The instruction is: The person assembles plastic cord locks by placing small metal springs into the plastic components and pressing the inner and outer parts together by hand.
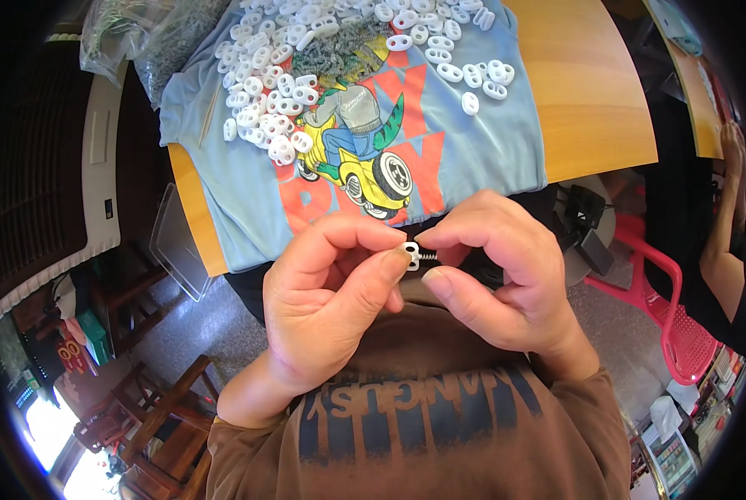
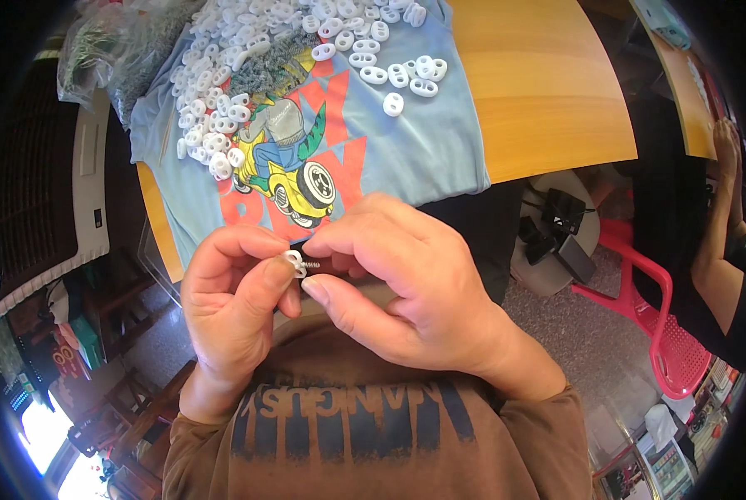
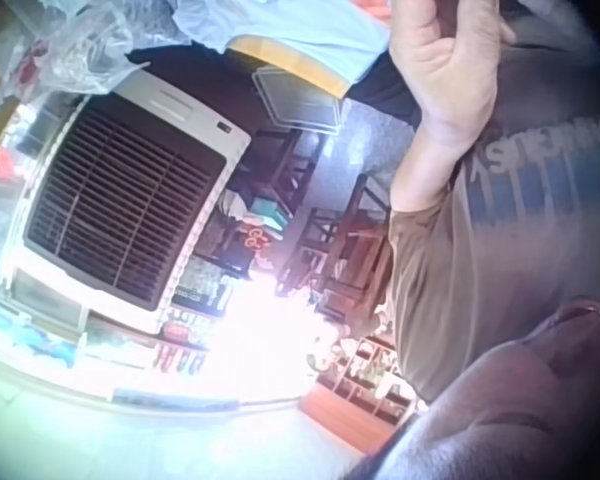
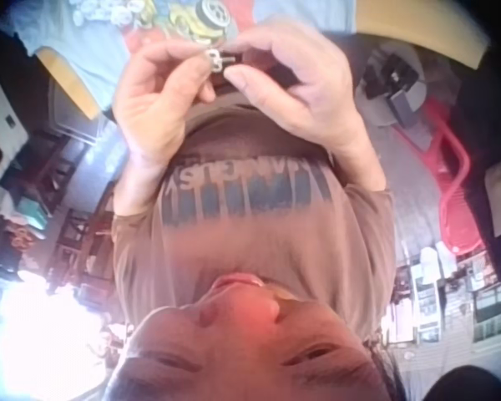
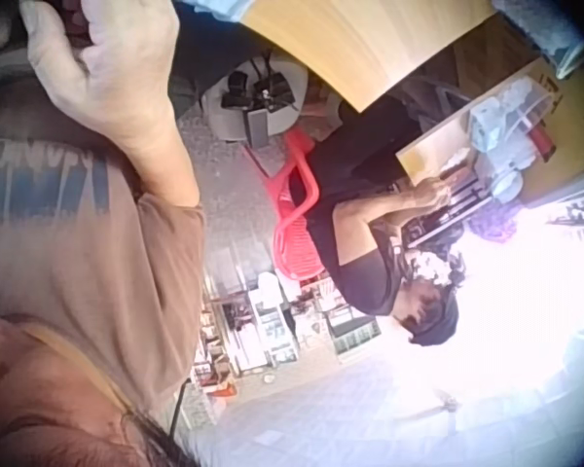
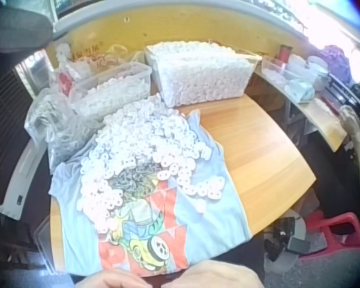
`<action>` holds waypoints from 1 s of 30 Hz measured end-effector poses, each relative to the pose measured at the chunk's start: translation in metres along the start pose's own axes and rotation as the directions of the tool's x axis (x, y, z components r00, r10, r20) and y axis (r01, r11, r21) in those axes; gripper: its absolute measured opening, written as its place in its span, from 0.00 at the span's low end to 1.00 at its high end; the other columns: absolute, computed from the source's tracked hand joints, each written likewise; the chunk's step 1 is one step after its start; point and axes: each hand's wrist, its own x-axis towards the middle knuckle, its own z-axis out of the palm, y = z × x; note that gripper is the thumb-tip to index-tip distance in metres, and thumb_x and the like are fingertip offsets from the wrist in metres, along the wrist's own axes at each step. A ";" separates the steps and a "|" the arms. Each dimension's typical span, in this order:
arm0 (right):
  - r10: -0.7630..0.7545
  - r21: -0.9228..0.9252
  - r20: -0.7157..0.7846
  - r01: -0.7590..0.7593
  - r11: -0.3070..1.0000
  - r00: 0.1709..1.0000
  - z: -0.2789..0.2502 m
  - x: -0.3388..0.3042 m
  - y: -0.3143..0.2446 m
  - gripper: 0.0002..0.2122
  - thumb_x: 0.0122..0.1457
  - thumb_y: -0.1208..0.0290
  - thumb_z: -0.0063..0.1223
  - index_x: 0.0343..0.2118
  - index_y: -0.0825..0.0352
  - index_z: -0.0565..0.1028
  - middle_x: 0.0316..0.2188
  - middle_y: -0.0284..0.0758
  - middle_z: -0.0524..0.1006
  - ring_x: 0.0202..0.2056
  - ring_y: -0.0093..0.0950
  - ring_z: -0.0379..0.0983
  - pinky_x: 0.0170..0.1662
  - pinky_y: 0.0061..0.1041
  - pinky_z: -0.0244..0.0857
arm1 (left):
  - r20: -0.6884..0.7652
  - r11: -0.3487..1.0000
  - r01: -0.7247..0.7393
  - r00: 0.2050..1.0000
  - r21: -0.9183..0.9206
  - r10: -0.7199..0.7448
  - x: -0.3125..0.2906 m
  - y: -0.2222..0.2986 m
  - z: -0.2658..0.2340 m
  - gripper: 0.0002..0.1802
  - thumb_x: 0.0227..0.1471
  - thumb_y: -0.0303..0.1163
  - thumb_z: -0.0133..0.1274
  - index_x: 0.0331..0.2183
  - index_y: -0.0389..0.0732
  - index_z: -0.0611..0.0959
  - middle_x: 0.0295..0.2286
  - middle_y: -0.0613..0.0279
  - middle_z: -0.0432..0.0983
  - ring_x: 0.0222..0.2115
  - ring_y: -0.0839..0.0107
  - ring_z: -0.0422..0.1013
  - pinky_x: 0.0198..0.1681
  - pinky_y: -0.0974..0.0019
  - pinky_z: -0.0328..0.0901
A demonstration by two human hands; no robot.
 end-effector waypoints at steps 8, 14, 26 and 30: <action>-0.047 -0.025 -0.051 0.045 0.999 0.998 0.007 0.002 0.006 0.03 0.47 0.81 0.54 0.26 0.69 0.73 0.19 0.34 0.71 0.21 0.28 0.67 0.23 0.23 0.60 | -0.012 0.999 -0.034 0.999 0.022 0.034 0.001 -0.005 0.002 0.07 0.50 0.20 0.49 0.35 0.33 0.73 0.27 0.63 0.71 0.22 0.82 0.68 0.25 0.81 0.62; 0.122 0.118 -0.026 -0.118 0.986 0.992 0.006 0.003 0.013 0.03 0.49 0.78 0.54 0.27 0.70 0.74 0.19 0.35 0.71 0.21 0.26 0.67 0.24 0.22 0.60 | 0.002 1.000 0.013 1.000 0.002 -0.013 0.009 -0.008 -0.001 0.07 0.51 0.21 0.48 0.36 0.33 0.73 0.28 0.62 0.71 0.23 0.81 0.68 0.26 0.80 0.63; -0.168 -0.773 -0.070 0.054 0.633 0.983 -0.039 0.053 0.048 0.07 0.44 0.76 0.55 0.29 0.65 0.73 0.23 0.34 0.69 0.27 0.33 0.68 0.29 0.30 0.63 | -0.126 0.963 0.092 0.984 -0.252 -0.127 0.007 -0.014 -0.010 0.11 0.51 0.24 0.49 0.39 0.33 0.74 0.24 0.65 0.70 0.20 0.78 0.64 0.26 0.74 0.59; -0.189 -0.797 -0.052 0.073 0.599 0.981 -0.035 0.055 0.046 0.07 0.43 0.77 0.55 0.28 0.67 0.73 0.24 0.35 0.69 0.28 0.33 0.68 0.30 0.29 0.63 | -0.129 0.954 0.110 0.980 -0.278 -0.151 0.005 -0.015 -0.015 0.11 0.51 0.25 0.49 0.38 0.33 0.75 0.24 0.65 0.70 0.19 0.78 0.64 0.26 0.74 0.59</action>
